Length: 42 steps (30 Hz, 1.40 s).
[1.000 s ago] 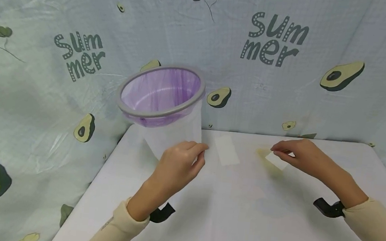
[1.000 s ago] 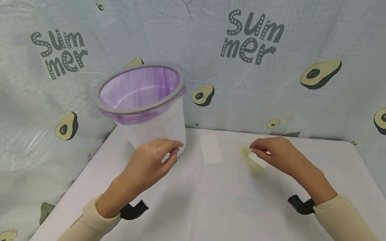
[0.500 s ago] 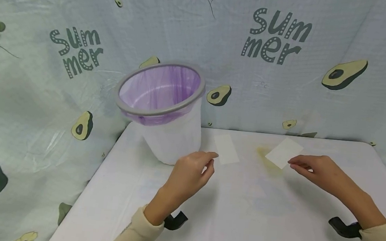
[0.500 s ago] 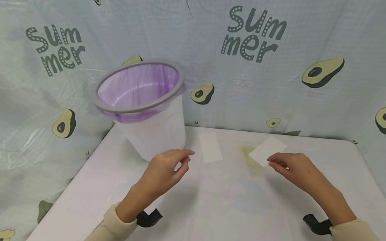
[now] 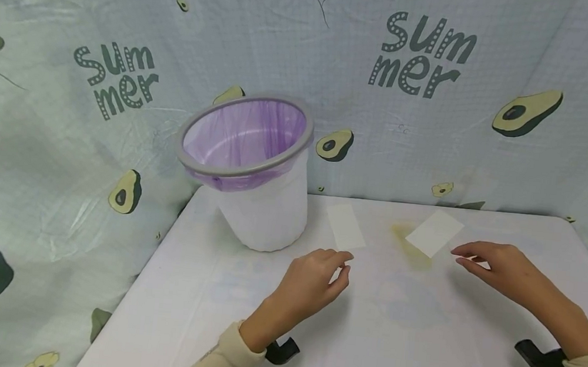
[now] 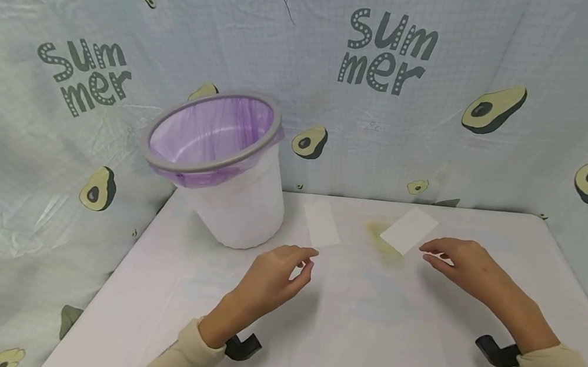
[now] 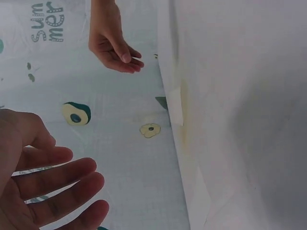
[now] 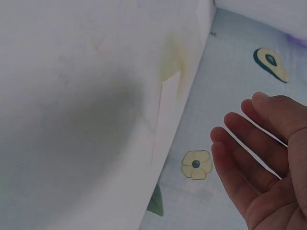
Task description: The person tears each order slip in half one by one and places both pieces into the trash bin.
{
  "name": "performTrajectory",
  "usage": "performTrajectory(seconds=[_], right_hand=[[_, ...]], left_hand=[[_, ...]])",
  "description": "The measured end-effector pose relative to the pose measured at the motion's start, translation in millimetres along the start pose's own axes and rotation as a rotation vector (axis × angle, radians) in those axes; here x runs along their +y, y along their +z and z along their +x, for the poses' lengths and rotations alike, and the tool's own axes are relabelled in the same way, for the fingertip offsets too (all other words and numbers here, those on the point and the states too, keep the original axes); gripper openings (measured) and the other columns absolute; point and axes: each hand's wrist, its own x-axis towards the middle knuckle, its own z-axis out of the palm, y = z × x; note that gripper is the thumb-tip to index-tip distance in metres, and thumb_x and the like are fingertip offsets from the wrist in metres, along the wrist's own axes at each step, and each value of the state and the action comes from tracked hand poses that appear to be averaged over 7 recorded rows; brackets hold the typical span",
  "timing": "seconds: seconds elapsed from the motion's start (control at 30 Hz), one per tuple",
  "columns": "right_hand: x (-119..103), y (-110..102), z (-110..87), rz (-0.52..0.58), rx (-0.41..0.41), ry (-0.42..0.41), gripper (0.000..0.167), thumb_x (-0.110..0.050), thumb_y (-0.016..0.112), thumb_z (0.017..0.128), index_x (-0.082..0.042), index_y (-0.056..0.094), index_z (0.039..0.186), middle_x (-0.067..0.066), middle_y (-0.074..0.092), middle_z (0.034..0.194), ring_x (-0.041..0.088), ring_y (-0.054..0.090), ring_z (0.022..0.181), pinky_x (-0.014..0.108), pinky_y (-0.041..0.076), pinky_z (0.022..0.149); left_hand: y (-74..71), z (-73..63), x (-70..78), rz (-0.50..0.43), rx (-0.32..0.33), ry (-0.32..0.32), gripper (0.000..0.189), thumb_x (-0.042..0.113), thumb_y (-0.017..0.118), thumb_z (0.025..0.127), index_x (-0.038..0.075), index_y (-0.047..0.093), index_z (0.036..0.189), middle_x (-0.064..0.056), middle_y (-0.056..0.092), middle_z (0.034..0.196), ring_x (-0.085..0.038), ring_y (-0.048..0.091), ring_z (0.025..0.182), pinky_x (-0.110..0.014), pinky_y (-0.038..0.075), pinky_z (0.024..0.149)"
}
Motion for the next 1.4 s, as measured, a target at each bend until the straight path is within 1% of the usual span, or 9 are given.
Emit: performTrajectory(seconds=[0.13, 0.47, 0.67, 0.8, 0.93, 1.03, 1.13, 1.27, 1.4], right_hand=[[3, 1, -3.2, -0.011, -0.015, 0.005, 0.026, -0.006, 0.082, 0.083, -0.008, 0.077, 0.108, 0.005, 0.076, 0.102, 0.024, 0.071, 0.085, 0.038, 0.058, 0.068], [10, 5, -6.9, -0.044, -0.025, -0.026, 0.028, -0.006, 0.084, 0.08, -0.008, 0.077, 0.107, 0.002, 0.076, 0.101, 0.022, 0.069, 0.083, 0.035, 0.057, 0.067], [16, 7, -7.3, -0.051, -0.011, -0.041, 0.029, -0.006, 0.085, 0.079, -0.009, 0.076, 0.106, 0.003, 0.076, 0.1, 0.023, 0.069, 0.082, 0.036, 0.057, 0.066], [21, 7, -6.0, -0.056, 0.028, -0.077, 0.032, -0.002, 0.086, 0.075, -0.009, 0.076, 0.105, 0.001, 0.075, 0.098, 0.022, 0.069, 0.08, 0.033, 0.055, 0.064], [26, 8, -3.5, -0.057, 0.055, -0.102, 0.035, 0.0, 0.086, 0.073, -0.01, 0.076, 0.104, 0.001, 0.075, 0.096, 0.02, 0.068, 0.079, 0.031, 0.054, 0.063], [27, 8, -1.2, -0.051, 0.037, -0.085, 0.033, -0.001, 0.085, 0.075, -0.009, 0.076, 0.105, 0.001, 0.074, 0.097, 0.021, 0.068, 0.08, 0.031, 0.054, 0.063], [27, 8, 1.6, -0.037, 0.0, -0.043, 0.029, -0.003, 0.083, 0.079, -0.008, 0.075, 0.107, 0.002, 0.074, 0.098, 0.023, 0.069, 0.083, 0.034, 0.056, 0.065], [28, 10, 7.2, -0.017, -0.055, 0.017, 0.025, -0.006, 0.08, 0.085, -0.007, 0.075, 0.109, 0.005, 0.074, 0.101, 0.025, 0.069, 0.087, 0.04, 0.057, 0.069], [32, 13, 14.7, 0.002, -0.068, 0.028, 0.025, -0.006, 0.08, 0.086, -0.007, 0.075, 0.11, 0.006, 0.074, 0.103, 0.025, 0.07, 0.089, 0.041, 0.058, 0.071]], left_hand=[[10.6, 0.2, 3.5, -0.003, -0.029, 0.004, 0.018, 0.012, 0.068, 0.093, 0.011, 0.075, 0.11, 0.003, 0.075, 0.092, -0.012, 0.068, 0.077, -0.025, 0.055, 0.06], [28.0, 5.5, 9.2, 0.039, -0.155, 0.023, 0.021, 0.019, 0.065, 0.097, 0.014, 0.073, 0.114, 0.003, 0.074, 0.1, -0.014, 0.068, 0.087, -0.024, 0.055, 0.068], [38.5, 7.8, 9.8, 0.007, -0.162, 0.009, 0.022, 0.022, 0.065, 0.098, 0.013, 0.072, 0.117, 0.003, 0.074, 0.104, -0.015, 0.069, 0.092, -0.025, 0.056, 0.072], [45.3, 10.1, 11.2, -0.006, -0.172, -0.004, 0.024, 0.026, 0.066, 0.099, 0.014, 0.071, 0.119, 0.002, 0.074, 0.106, -0.015, 0.068, 0.095, -0.024, 0.056, 0.074], [51.1, 14.5, 13.5, -0.01, -0.161, 0.004, 0.026, 0.028, 0.066, 0.099, 0.013, 0.071, 0.12, 0.002, 0.073, 0.107, -0.015, 0.068, 0.096, -0.022, 0.056, 0.076], [55.6, 19.8, 15.3, -0.011, -0.153, 0.012, 0.028, 0.029, 0.066, 0.099, 0.013, 0.07, 0.121, 0.002, 0.073, 0.109, -0.015, 0.068, 0.098, -0.02, 0.055, 0.079], [60.6, 25.6, 16.7, -0.016, -0.165, 0.0, 0.029, 0.031, 0.065, 0.1, 0.013, 0.07, 0.123, 0.002, 0.072, 0.112, -0.014, 0.068, 0.1, -0.02, 0.055, 0.08], [66.8, 33.6, 19.2, -0.022, -0.208, -0.036, 0.032, 0.034, 0.063, 0.102, 0.015, 0.068, 0.127, 0.002, 0.071, 0.118, -0.015, 0.067, 0.104, -0.021, 0.054, 0.084], [74.4, 41.2, 23.0, -0.029, -0.268, -0.075, 0.037, 0.039, 0.06, 0.103, 0.016, 0.066, 0.131, 0.001, 0.068, 0.124, -0.014, 0.065, 0.11, -0.021, 0.053, 0.088]])
